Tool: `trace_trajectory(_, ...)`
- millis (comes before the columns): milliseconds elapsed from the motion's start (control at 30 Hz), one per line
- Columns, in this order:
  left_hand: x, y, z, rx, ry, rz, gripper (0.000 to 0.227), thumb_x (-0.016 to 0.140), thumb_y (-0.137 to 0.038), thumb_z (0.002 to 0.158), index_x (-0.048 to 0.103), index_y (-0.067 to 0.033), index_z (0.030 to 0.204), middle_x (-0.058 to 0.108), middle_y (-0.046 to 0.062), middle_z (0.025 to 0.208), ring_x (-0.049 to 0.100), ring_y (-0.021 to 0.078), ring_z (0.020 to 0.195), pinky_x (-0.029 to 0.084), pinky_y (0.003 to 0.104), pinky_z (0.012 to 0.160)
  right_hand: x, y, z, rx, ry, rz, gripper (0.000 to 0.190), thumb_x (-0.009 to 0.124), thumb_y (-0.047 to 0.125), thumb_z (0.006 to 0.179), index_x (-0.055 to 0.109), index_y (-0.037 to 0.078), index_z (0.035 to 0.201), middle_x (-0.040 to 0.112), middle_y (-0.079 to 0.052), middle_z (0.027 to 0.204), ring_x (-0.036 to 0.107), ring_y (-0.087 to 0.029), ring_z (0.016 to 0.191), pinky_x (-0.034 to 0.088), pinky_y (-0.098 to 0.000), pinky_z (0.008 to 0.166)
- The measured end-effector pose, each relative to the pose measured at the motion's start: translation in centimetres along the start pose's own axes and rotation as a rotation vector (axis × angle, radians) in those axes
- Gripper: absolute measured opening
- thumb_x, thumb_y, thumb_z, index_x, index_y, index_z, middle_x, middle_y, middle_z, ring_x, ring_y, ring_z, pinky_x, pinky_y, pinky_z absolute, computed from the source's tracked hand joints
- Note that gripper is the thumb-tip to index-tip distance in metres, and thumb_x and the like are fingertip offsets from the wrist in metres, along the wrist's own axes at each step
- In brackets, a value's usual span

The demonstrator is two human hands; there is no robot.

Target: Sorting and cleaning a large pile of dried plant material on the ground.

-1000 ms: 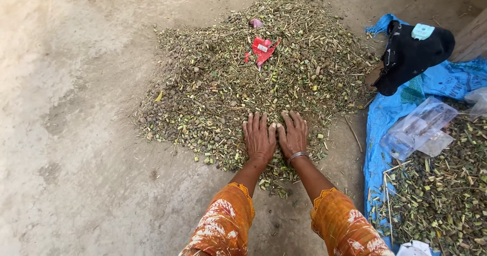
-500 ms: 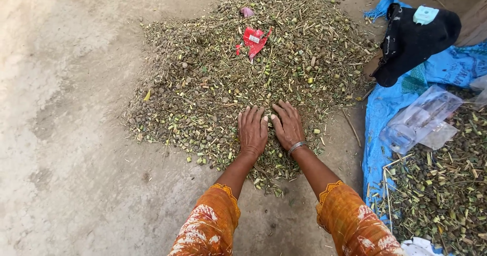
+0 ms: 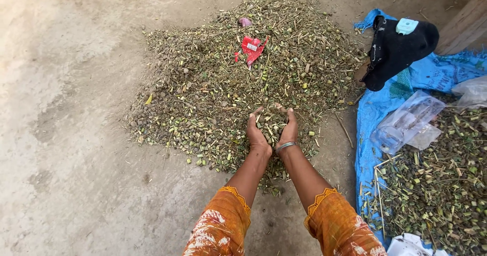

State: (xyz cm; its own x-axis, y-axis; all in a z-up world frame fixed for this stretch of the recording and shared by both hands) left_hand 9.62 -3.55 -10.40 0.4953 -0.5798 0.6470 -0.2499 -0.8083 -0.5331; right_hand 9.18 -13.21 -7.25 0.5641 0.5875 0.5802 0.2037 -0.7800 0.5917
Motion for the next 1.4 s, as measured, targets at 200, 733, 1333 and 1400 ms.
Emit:
trace_trajectory(200,-0.7,0.6,0.7,-0.060,-0.048,0.032,0.046,0.057,-0.048,0.098,0.061,-0.0101,0.124,0.072,0.007,0.106,0.073,0.0225,0.090,0.062,0.042,0.078,-0.3,0.0,-0.1,-0.077,0.022,-0.251,0.052,0.062,0.053,0.096,0.065,0.006,0.117,0.070,-0.016,0.109,0.073,-0.025,0.083,0.064,-0.0383,0.070)
trace_trajectory(733,0.7,-2.2,-3.5,-0.224,-0.015,-0.130,0.057,0.069,-0.050,0.082,0.064,-0.0109,0.124,0.073,0.008,0.108,0.072,0.0288,0.093,0.058,0.052,0.087,0.2,0.4,-3.8,-0.045,-0.187,-0.115,0.047,0.081,0.020,0.077,0.057,0.007,0.116,0.069,-0.011,0.096,0.070,-0.025,0.081,0.064,-0.0449,0.076)
trace_trajectory(1333,-0.4,-0.5,-0.4,-0.269,0.069,-0.160,0.044,0.075,-0.014,0.079,0.062,-0.0046,0.120,0.072,0.016,0.109,0.070,0.0355,0.100,0.061,0.053,0.093,-0.9,0.9,-0.9,0.055,-0.080,0.136,0.028,0.076,0.004,0.078,0.065,0.003,0.103,0.073,-0.012,0.096,0.072,-0.029,0.082,0.064,-0.0468,0.083)
trace_trajectory(1400,1.5,-3.4,-4.5,-0.218,-0.010,-0.133,0.043,0.074,-0.030,0.075,0.071,-0.0162,0.116,0.074,0.007,0.111,0.069,0.0298,0.103,0.052,0.051,0.098,-0.9,0.5,-0.7,0.110,-0.032,0.198,0.023,0.074,0.006,0.078,0.070,0.005,0.100,0.076,-0.011,0.098,0.073,-0.029,0.087,0.062,-0.0481,0.090)
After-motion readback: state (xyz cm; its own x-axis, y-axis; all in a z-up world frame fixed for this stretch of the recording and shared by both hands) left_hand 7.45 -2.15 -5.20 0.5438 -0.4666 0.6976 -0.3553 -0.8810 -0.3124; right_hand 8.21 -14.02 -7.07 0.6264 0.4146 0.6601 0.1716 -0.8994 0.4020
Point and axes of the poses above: each hand's wrist, its own z-axis towards the middle knuckle, its own x-axis out of the palm, y = z × x, the point moved 8 cm from there along z, towards the middle knuckle
